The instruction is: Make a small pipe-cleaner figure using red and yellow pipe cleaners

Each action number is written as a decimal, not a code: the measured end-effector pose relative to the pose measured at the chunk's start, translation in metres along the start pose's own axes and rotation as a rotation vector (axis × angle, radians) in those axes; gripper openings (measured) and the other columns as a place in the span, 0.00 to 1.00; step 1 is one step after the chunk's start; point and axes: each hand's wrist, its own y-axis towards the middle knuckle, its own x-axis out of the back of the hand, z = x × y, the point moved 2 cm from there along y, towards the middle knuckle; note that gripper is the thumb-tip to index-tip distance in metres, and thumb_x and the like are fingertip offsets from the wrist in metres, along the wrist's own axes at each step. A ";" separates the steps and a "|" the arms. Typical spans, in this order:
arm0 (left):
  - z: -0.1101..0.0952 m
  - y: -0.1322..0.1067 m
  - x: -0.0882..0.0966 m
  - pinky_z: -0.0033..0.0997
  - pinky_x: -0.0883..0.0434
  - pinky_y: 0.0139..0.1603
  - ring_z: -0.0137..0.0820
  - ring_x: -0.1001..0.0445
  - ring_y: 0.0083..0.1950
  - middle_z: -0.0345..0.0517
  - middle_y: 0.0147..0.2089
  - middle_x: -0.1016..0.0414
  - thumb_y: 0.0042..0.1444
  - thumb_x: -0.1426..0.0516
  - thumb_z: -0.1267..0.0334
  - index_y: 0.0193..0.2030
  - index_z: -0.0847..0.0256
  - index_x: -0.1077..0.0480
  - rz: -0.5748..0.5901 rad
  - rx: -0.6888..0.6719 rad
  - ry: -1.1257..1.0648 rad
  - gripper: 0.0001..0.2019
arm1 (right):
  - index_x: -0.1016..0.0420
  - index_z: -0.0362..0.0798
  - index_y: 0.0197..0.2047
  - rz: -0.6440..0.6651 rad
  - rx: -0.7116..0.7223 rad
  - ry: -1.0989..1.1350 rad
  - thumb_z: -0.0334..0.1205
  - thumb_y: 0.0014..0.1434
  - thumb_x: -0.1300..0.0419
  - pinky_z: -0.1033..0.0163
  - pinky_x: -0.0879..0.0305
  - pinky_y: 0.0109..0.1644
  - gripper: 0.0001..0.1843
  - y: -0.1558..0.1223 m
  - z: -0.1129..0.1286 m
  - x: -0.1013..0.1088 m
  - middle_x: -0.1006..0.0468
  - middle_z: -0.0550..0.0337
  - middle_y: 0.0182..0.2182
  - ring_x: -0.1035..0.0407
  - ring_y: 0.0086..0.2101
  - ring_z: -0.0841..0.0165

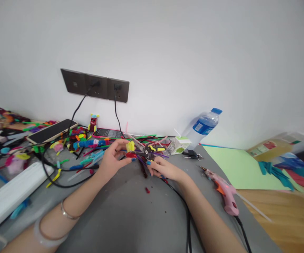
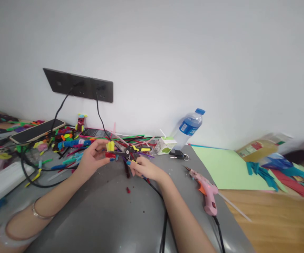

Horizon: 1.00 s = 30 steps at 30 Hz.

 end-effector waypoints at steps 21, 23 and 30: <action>-0.001 0.001 0.002 0.31 0.27 0.42 0.37 0.23 0.45 0.47 0.42 0.21 0.43 0.32 0.66 0.46 0.60 0.30 -0.017 -0.026 0.097 0.22 | 0.32 0.44 0.20 0.036 -0.053 0.045 0.59 0.62 0.49 0.70 0.51 0.19 0.30 -0.004 0.010 -0.001 0.43 0.69 0.10 0.51 0.14 0.78; -0.001 0.001 0.002 0.31 0.27 0.42 0.36 0.23 0.45 0.47 0.42 0.21 0.43 0.32 0.66 0.46 0.59 0.30 -0.015 -0.031 0.097 0.22 | 0.32 0.44 0.20 0.036 -0.048 0.040 0.59 0.62 0.50 0.70 0.50 0.19 0.30 -0.005 0.010 -0.001 0.43 0.69 0.10 0.51 0.14 0.78; -0.002 0.001 0.001 0.32 0.28 0.43 0.37 0.23 0.45 0.47 0.41 0.21 0.42 0.32 0.65 0.46 0.60 0.31 -0.018 -0.037 0.101 0.23 | 0.31 0.44 0.21 0.038 -0.047 0.020 0.58 0.63 0.50 0.70 0.50 0.19 0.29 -0.004 0.010 0.000 0.42 0.69 0.10 0.51 0.14 0.78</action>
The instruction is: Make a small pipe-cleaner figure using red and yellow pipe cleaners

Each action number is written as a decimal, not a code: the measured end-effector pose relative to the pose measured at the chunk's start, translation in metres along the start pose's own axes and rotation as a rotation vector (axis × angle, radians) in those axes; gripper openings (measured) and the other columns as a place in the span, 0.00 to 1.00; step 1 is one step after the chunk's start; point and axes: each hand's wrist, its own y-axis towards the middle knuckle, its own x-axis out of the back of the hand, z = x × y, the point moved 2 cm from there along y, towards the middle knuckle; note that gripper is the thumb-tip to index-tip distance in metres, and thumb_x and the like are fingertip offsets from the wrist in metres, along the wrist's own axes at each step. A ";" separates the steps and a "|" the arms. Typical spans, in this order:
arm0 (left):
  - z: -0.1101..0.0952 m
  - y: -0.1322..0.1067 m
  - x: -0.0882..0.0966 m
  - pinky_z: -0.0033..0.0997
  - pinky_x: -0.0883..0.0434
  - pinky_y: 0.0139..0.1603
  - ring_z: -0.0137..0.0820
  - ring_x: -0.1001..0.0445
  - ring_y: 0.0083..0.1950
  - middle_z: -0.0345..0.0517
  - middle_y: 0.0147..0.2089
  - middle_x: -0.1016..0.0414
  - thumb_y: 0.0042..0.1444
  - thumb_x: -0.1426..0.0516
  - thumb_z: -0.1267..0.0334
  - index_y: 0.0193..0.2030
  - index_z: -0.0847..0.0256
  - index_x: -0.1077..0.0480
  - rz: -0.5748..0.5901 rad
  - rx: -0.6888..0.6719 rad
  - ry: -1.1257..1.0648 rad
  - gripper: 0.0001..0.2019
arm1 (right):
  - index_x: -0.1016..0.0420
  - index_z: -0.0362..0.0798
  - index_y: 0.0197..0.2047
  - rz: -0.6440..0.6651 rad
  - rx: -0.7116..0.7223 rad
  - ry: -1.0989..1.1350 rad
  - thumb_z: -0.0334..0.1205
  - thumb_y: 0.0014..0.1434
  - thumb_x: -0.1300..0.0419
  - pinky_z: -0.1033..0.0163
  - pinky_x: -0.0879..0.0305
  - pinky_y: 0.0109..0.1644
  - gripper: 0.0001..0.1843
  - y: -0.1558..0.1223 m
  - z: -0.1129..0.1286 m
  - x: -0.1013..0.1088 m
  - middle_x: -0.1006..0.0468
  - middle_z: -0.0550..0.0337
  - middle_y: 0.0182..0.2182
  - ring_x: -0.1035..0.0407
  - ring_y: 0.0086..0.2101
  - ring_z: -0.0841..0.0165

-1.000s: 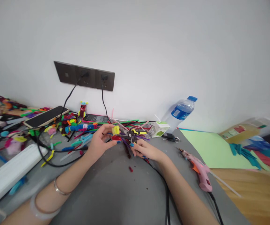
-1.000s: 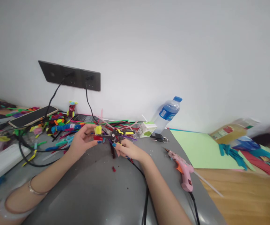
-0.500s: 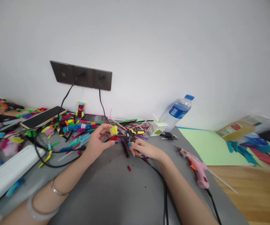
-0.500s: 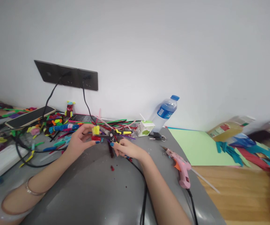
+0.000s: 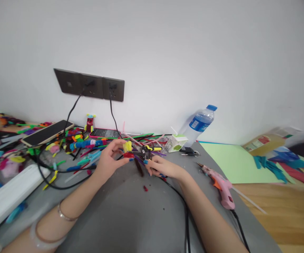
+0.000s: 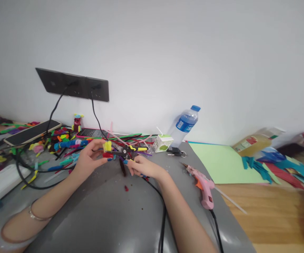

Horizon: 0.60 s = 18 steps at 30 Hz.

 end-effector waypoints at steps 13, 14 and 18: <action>0.000 0.000 0.000 0.32 0.27 0.41 0.37 0.22 0.44 0.47 0.41 0.20 0.42 0.32 0.65 0.46 0.59 0.30 -0.008 0.007 0.001 0.22 | 0.32 0.44 0.20 -0.002 0.000 0.001 0.58 0.63 0.51 0.70 0.49 0.20 0.30 0.000 0.000 -0.001 0.42 0.69 0.10 0.50 0.14 0.78; -0.001 0.000 0.000 0.32 0.27 0.41 0.37 0.22 0.44 0.47 0.41 0.20 0.42 0.32 0.65 0.46 0.59 0.30 -0.009 0.012 0.002 0.22 | 0.32 0.44 0.20 -0.002 0.002 0.001 0.59 0.62 0.51 0.70 0.49 0.20 0.30 0.000 0.000 -0.001 0.42 0.69 0.10 0.50 0.14 0.78; -0.004 0.000 -0.002 0.31 0.27 0.40 0.37 0.22 0.44 0.46 0.41 0.20 0.42 0.33 0.66 0.45 0.59 0.31 -0.002 0.018 0.012 0.22 | 0.32 0.44 0.20 -0.005 0.002 -0.004 0.60 0.62 0.51 0.70 0.49 0.19 0.31 0.000 0.001 -0.001 0.42 0.69 0.09 0.50 0.14 0.78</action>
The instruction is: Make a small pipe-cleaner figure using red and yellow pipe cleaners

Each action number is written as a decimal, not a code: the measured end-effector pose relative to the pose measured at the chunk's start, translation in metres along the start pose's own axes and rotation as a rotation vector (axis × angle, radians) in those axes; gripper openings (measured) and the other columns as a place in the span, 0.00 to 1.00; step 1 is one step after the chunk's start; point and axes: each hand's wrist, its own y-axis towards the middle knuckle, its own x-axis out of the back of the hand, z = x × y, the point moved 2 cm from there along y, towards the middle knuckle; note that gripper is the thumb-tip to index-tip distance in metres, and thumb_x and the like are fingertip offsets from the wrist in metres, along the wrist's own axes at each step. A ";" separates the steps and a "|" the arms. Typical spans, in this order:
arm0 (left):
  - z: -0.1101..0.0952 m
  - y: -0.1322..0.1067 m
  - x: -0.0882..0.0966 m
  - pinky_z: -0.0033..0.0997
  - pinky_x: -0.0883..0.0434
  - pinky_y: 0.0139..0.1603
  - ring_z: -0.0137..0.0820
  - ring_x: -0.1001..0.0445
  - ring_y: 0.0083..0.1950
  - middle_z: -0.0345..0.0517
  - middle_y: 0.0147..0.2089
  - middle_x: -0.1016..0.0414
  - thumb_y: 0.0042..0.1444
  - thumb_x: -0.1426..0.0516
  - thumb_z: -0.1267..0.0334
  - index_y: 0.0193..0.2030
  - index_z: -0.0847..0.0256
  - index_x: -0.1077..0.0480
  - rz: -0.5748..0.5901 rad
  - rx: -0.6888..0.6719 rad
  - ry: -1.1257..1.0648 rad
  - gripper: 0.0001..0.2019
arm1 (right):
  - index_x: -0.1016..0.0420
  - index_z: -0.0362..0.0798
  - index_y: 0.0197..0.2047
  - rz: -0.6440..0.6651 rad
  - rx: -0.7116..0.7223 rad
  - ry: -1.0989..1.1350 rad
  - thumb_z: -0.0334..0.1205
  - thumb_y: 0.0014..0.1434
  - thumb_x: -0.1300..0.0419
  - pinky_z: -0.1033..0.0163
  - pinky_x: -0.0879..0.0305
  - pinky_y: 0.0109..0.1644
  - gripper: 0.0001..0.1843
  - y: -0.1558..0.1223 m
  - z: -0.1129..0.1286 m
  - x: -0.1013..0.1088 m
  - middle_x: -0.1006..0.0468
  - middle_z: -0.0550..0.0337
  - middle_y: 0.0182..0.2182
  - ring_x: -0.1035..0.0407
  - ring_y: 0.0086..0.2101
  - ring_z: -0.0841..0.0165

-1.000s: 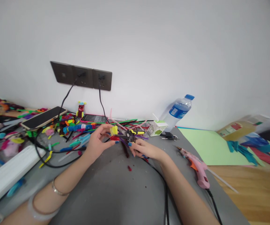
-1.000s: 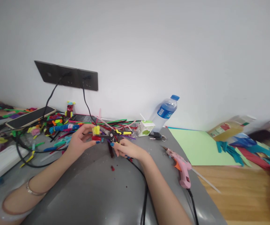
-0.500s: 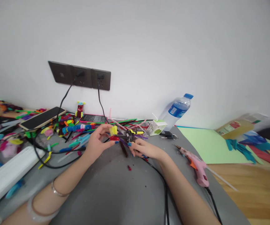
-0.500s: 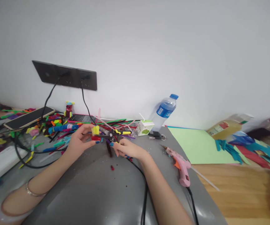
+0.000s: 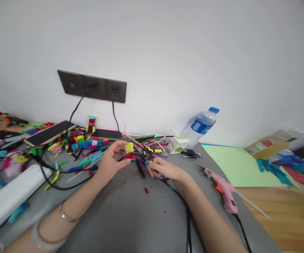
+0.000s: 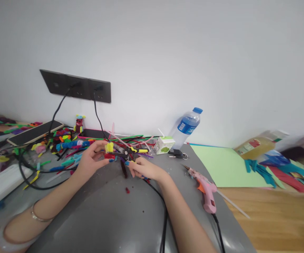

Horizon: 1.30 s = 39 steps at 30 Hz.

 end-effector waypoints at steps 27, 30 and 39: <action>0.003 0.000 -0.001 0.30 0.27 0.40 0.36 0.22 0.44 0.47 0.41 0.20 0.43 0.32 0.66 0.46 0.59 0.31 0.002 -0.002 -0.025 0.22 | 0.32 0.44 0.20 0.018 0.011 0.025 0.61 0.63 0.51 0.69 0.49 0.20 0.32 0.001 -0.003 0.001 0.42 0.69 0.09 0.50 0.13 0.78; 0.003 0.001 0.000 0.30 0.27 0.41 0.36 0.22 0.45 0.47 0.41 0.21 0.42 0.32 0.66 0.46 0.59 0.31 0.000 -0.004 -0.029 0.22 | 0.32 0.45 0.20 0.022 0.022 0.039 0.62 0.63 0.52 0.70 0.48 0.20 0.32 0.001 -0.005 0.001 0.43 0.70 0.09 0.49 0.13 0.77; 0.004 0.000 0.000 0.31 0.27 0.41 0.36 0.23 0.45 0.47 0.42 0.21 0.42 0.33 0.65 0.46 0.60 0.33 -0.013 0.012 0.006 0.23 | 0.32 0.45 0.20 0.017 0.014 0.026 0.62 0.62 0.51 0.70 0.49 0.20 0.32 0.001 -0.003 0.001 0.44 0.70 0.09 0.49 0.13 0.78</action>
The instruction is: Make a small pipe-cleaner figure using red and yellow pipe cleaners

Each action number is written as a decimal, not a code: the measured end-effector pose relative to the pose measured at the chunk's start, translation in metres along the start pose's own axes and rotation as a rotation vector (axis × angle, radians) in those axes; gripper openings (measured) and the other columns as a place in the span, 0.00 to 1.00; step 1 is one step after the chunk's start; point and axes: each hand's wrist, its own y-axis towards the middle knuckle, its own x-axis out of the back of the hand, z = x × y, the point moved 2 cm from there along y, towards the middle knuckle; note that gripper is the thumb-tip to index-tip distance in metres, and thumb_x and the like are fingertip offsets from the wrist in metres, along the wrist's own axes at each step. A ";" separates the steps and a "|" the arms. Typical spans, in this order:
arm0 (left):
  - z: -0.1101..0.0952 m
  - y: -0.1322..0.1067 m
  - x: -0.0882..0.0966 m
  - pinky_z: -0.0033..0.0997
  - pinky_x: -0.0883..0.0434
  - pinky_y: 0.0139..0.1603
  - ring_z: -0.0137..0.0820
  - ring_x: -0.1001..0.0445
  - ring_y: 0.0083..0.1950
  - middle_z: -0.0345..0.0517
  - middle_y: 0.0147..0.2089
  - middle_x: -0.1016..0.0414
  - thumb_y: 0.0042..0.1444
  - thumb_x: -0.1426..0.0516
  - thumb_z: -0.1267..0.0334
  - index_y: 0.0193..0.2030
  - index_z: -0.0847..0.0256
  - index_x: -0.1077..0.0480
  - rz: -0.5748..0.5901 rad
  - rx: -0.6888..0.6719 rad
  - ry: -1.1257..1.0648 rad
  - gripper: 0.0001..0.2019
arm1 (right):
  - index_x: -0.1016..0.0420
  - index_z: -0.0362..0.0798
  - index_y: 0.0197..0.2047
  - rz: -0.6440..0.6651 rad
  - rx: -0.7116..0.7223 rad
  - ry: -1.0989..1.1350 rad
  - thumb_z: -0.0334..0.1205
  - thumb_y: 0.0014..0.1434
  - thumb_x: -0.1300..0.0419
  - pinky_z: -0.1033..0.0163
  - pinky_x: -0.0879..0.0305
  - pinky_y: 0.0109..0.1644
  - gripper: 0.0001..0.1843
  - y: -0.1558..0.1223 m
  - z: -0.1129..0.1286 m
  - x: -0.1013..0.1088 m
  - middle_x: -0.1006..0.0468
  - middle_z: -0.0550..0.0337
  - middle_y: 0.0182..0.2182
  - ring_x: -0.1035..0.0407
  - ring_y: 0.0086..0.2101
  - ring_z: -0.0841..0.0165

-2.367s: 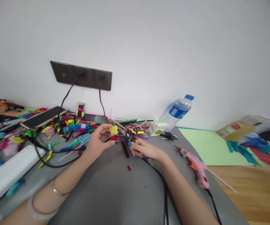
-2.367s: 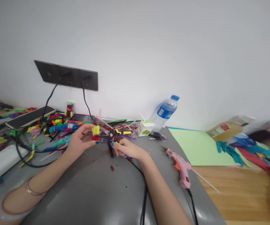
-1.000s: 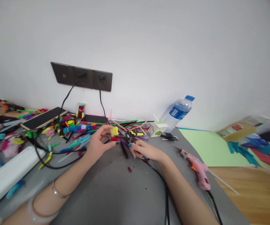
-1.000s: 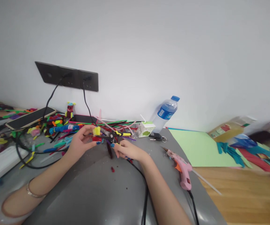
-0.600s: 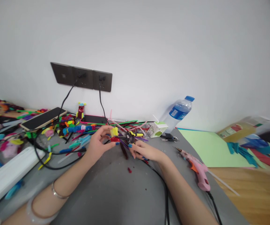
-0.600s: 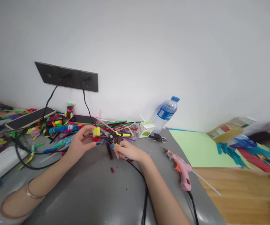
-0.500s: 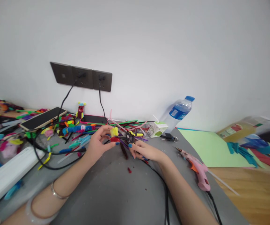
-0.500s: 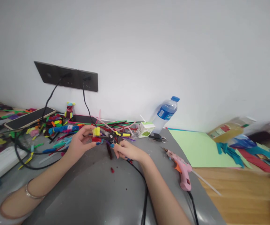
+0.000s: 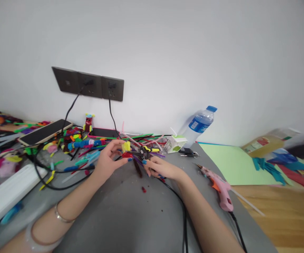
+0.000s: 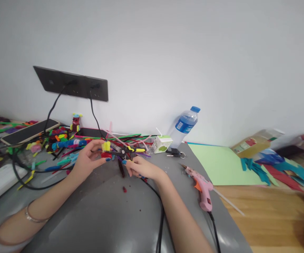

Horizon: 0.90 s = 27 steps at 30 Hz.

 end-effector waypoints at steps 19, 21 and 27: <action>0.002 -0.001 -0.001 0.29 0.27 0.40 0.32 0.24 0.42 0.45 0.41 0.22 0.41 0.32 0.67 0.46 0.60 0.32 -0.019 0.001 -0.054 0.23 | 0.27 0.42 0.23 0.028 0.067 -0.032 0.62 0.64 0.53 0.68 0.46 0.24 0.34 0.000 0.004 0.001 0.42 0.69 0.11 0.48 0.15 0.77; 0.002 -0.001 -0.001 0.29 0.27 0.40 0.32 0.24 0.41 0.45 0.41 0.22 0.41 0.32 0.67 0.45 0.60 0.32 -0.020 0.004 -0.058 0.23 | 0.25 0.42 0.25 0.037 0.077 -0.029 0.63 0.64 0.54 0.68 0.47 0.24 0.35 0.000 0.004 0.000 0.42 0.69 0.11 0.49 0.15 0.77; 0.004 0.000 0.000 0.29 0.27 0.41 0.33 0.24 0.43 0.46 0.42 0.22 0.41 0.32 0.66 0.46 0.60 0.32 -0.022 0.007 -0.067 0.23 | 0.23 0.41 0.28 0.046 0.094 -0.016 0.63 0.65 0.55 0.68 0.47 0.24 0.36 0.000 0.002 0.001 0.42 0.69 0.11 0.48 0.15 0.77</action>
